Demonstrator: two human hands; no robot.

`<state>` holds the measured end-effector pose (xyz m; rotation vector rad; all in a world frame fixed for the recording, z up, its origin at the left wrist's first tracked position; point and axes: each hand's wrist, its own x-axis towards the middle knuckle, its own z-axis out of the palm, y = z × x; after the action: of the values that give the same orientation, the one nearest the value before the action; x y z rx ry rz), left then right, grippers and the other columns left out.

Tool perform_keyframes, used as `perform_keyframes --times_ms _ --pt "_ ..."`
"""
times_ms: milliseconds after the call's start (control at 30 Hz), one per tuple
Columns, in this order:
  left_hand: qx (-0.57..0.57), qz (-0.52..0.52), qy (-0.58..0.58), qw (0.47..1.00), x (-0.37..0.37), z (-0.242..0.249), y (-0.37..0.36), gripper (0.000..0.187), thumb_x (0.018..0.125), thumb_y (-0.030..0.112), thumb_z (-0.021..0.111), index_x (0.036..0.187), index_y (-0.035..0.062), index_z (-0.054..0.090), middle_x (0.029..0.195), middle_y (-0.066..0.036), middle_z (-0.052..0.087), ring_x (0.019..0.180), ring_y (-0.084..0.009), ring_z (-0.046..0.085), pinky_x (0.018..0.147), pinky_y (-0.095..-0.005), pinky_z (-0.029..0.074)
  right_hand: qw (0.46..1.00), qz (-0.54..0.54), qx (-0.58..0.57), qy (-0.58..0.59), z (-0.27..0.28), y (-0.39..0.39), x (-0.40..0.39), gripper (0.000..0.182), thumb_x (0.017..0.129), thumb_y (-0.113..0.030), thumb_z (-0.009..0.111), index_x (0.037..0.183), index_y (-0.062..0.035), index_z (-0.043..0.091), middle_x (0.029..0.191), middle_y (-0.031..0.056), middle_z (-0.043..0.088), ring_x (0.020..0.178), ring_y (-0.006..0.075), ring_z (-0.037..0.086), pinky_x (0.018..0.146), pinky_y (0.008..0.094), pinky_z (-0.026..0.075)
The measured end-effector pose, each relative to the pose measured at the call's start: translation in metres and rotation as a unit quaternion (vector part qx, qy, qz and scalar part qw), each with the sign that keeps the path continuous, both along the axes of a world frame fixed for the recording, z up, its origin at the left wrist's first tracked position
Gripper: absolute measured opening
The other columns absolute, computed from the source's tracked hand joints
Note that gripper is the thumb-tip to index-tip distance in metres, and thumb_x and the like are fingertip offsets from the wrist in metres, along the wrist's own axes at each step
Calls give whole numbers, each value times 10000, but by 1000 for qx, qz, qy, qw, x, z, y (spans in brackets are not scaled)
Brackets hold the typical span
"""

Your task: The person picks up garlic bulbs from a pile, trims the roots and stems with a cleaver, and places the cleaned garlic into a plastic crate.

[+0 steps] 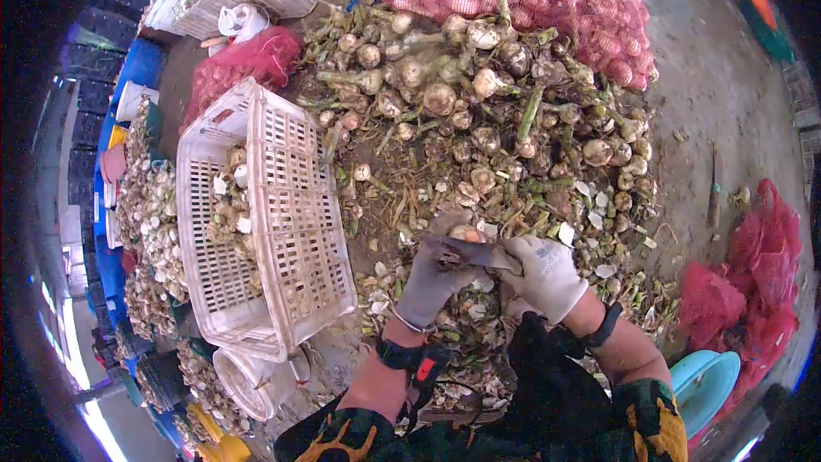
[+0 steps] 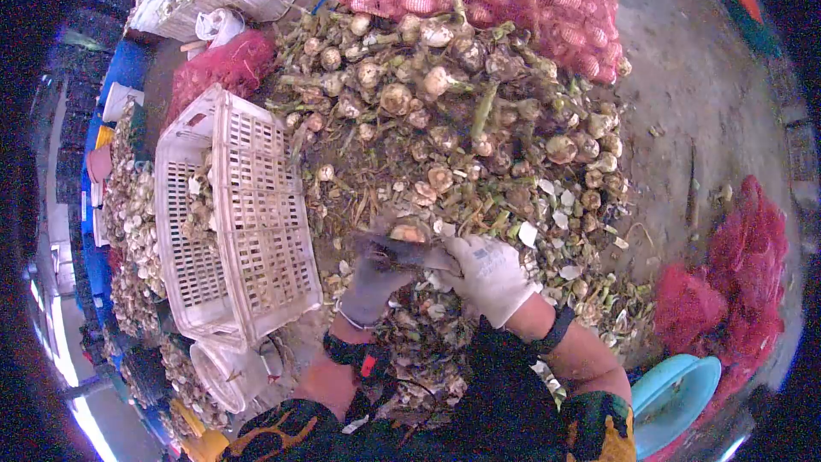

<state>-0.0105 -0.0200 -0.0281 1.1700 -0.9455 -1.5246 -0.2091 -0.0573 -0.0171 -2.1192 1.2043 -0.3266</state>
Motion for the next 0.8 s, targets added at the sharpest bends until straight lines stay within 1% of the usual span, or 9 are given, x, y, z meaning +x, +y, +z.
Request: perform_keyframes --times_ms 133,300,400,500,567,667,733,767,800 --pt "124 49 141 981 1 -11 5 540 746 44 725 1227 -2 483 1085 -87 618 975 -191 618 839 -317 522 998 17 -43 33 11 4 -5 270 771 -252 646 959 -73 573 829 125 607 781 344 608 680 433 483" --pt "40 47 18 998 -9 8 8 459 772 75 710 1178 -18 518 1053 -112 642 927 -195 641 834 -329 529 998 19 -57 18 12 9 -6 257 761 -244 641 943 -75 572 815 133 600 760 346 608 655 441 482" --pt "47 61 147 986 -8 1 8 449 769 68 709 1164 -25 517 1058 -121 642 926 -204 644 830 -335 531 999 22 -45 6 11 13 -6 238 763 -243 638 918 -76 567 776 138 595 732 352 607 635 449 483" --pt "58 67 15 996 -13 22 12 430 779 71 698 1155 -18 509 1036 -130 643 918 -218 645 837 -350 528 1000 13 -19 -5 13 14 -8 231 763 -242 638 898 -71 561 748 145 598 722 360 609 627 457 483" --pt "19 76 18 997 -15 28 16 381 807 57 658 1149 -17 506 1044 -129 635 938 -223 637 837 -352 525 1000 -1 -2 -10 6 17 -6 236 761 -243 638 892 -64 558 740 153 603 724 365 611 628 465 482" --pt "4 71 -79 994 -25 39 22 317 825 32 616 1121 -10 511 1066 -124 620 957 -223 621 827 -347 522 1000 -12 -8 10 -26 27 3 299 831 -279 594 1039 -67 558 829 155 643 767 339 639 664 451 506" --pt "112 61 184 975 -29 56 29 338 801 32 639 1109 2 502 1070 -104 599 984 -213 596 857 -353 504 961 76 185 190 -39 15 11 319 867 -305 558 1048 -42 559 906 175 658 841 340 655 716 459 528" --pt "176 70 296 936 -30 65 34 350 789 32 651 1103 8 498 1072 -94 589 997 -209 583 872 -356 495 969 108 165 150 -50 22 20 336 865 -316 558 1046 -33 560 913 179 659 837 340 657 702 462 527" --pt "201 65 301 930 -29 68 34 487 732 50 710 1146 10 458 1096 -98 569 1022 -213 574 893 -370 485 972 141 141 123 -73 34 21 354 863 -328 559 1045 -24 561 920 184 660 832 339 658 688 464 526"
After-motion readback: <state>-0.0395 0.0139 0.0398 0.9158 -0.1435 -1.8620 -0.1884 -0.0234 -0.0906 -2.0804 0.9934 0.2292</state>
